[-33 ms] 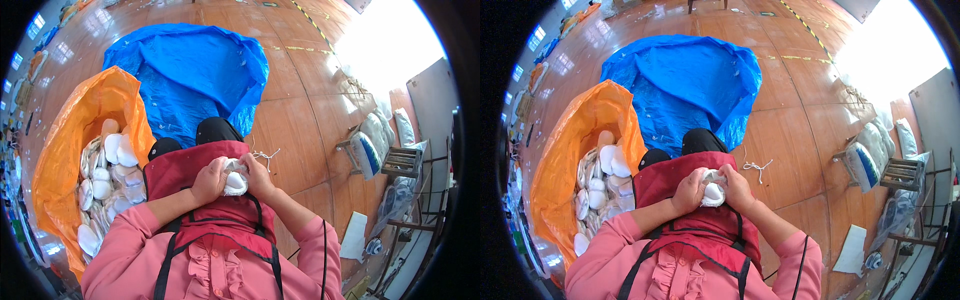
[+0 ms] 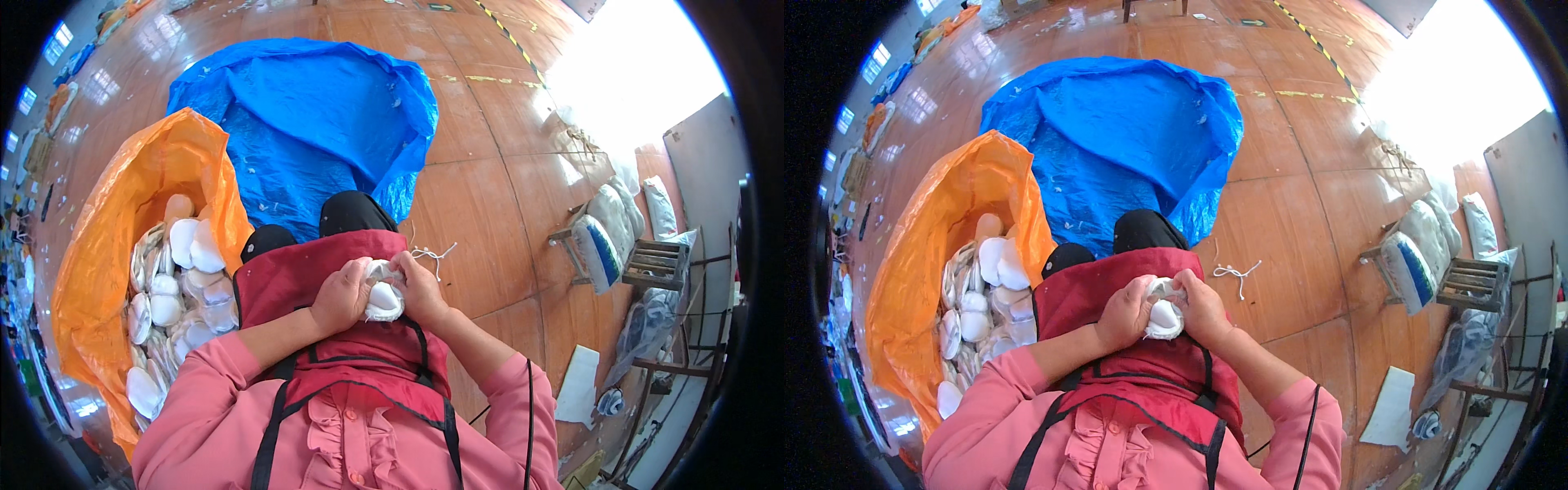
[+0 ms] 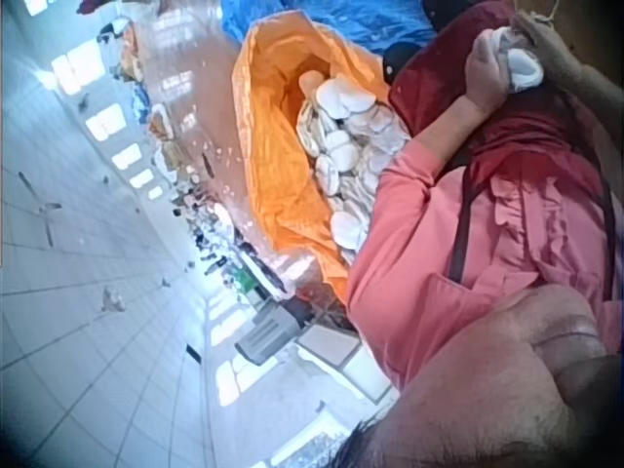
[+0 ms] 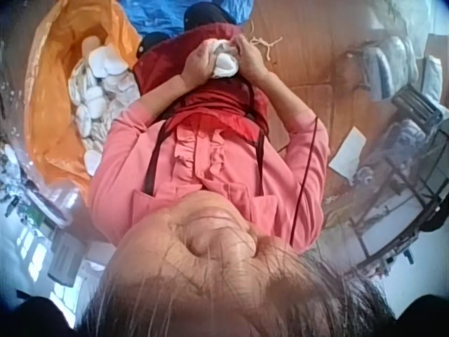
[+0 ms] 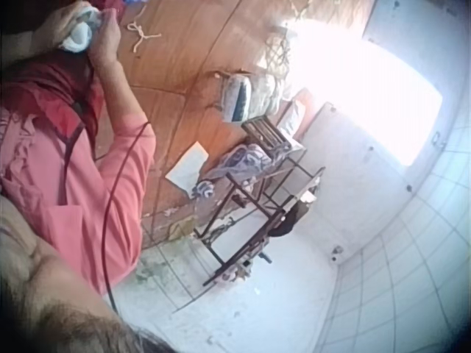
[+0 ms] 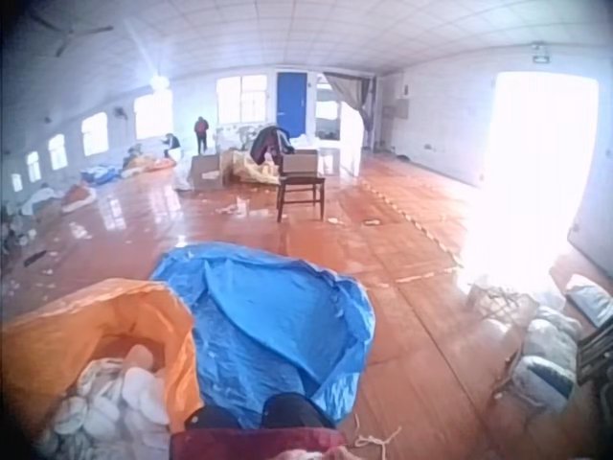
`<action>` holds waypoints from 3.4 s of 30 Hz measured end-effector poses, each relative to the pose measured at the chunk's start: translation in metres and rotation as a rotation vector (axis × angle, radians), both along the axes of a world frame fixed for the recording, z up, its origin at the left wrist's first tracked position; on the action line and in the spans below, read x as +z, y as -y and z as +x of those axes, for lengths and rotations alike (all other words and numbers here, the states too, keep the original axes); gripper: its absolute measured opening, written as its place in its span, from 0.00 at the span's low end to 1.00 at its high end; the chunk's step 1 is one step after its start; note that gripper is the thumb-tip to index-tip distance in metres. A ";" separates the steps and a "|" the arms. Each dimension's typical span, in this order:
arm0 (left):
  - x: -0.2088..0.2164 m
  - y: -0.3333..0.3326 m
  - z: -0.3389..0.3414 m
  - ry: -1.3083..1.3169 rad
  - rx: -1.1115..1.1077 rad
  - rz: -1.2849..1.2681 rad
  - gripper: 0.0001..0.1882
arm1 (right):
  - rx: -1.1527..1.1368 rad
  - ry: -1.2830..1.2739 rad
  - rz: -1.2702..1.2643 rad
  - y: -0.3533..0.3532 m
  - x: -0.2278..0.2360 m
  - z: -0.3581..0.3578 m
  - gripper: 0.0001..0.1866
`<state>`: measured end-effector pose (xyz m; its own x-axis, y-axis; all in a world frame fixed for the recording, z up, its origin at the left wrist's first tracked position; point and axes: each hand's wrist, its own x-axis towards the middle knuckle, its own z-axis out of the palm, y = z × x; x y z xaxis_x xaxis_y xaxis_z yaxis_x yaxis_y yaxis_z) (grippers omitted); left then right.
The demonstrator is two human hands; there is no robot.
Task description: The person sits on the floor and sews white insoles by hand using a needle and thread. They pull the thread through each insole repeatedly, working on one piece at a time.
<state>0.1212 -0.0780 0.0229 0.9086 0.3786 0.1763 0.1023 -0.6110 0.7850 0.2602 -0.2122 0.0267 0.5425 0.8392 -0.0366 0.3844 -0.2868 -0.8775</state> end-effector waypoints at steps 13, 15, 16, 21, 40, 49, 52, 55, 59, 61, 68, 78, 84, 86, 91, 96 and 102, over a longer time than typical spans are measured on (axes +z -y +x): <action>0.007 -0.001 -0.006 0.140 -0.185 0.232 0.21 | -0.102 -0.233 0.006 0.006 -0.017 -0.008 0.21; 0.007 0.002 -0.008 0.112 -0.198 0.249 0.21 | -0.098 -0.210 -0.057 0.010 -0.011 -0.010 0.21; 0.009 0.002 -0.008 0.086 -0.201 0.258 0.21 | -0.097 -0.196 -0.084 0.009 -0.007 -0.010 0.21; 0.017 0.010 -0.009 0.086 -0.161 0.377 0.18 | -0.100 -0.305 0.074 0.008 -0.007 -0.015 0.19; 0.042 0.004 -0.007 0.023 0.071 0.023 0.07 | -0.139 -0.134 0.053 0.018 -0.006 -0.025 0.20; 0.035 -0.023 0.003 -0.210 -0.130 -0.057 0.17 | -0.049 0.056 0.040 0.010 -0.004 -0.022 0.20; 0.034 -0.022 0.005 -0.274 -0.139 -0.093 0.16 | -0.038 0.088 -0.011 0.007 0.001 -0.023 0.21; 0.028 -0.018 0.006 -0.269 -0.105 -0.077 0.16 | -0.033 0.088 -0.053 0.003 0.002 -0.023 0.21; 0.027 -0.012 0.004 -0.245 -0.067 -0.072 0.14 | -0.058 0.102 -0.007 0.003 -0.004 -0.026 0.20; 0.027 -0.010 0.000 -0.213 -0.077 -0.063 0.13 | -0.070 0.053 0.017 0.005 -0.003 -0.028 0.21; 0.021 0.002 -0.013 0.031 -0.099 0.052 0.14 | 0.104 -0.297 -0.019 0.030 -0.001 -0.010 0.20; 0.014 -0.003 -0.008 0.074 -0.110 0.093 0.14 | 0.116 0.046 0.019 0.021 -0.001 -0.010 0.14; 0.013 -0.001 -0.010 0.127 -0.108 0.069 0.12 | 0.056 -0.009 0.068 0.018 -0.011 -0.020 0.14; 0.016 0.000 -0.009 0.153 -0.098 0.054 0.12 | 0.016 -0.067 0.086 0.017 -0.013 -0.024 0.15; 0.022 0.003 -0.006 0.183 -0.109 0.015 0.12 | -0.078 -0.153 0.033 0.016 -0.008 -0.032 0.14; 0.038 0.005 0.001 0.158 -0.123 -0.181 0.13 | -0.132 -0.177 0.046 0.017 0.025 -0.025 0.13; 0.045 0.009 0.012 0.052 -0.152 -0.554 0.17 | -0.188 -0.053 -0.002 0.019 0.065 -0.013 0.11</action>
<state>0.1333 -0.0867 0.0680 0.9554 0.2932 0.0345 -0.0015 -0.1120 0.9937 0.2469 -0.2309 0.0913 0.6870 0.7232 -0.0709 0.2772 -0.3510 -0.8944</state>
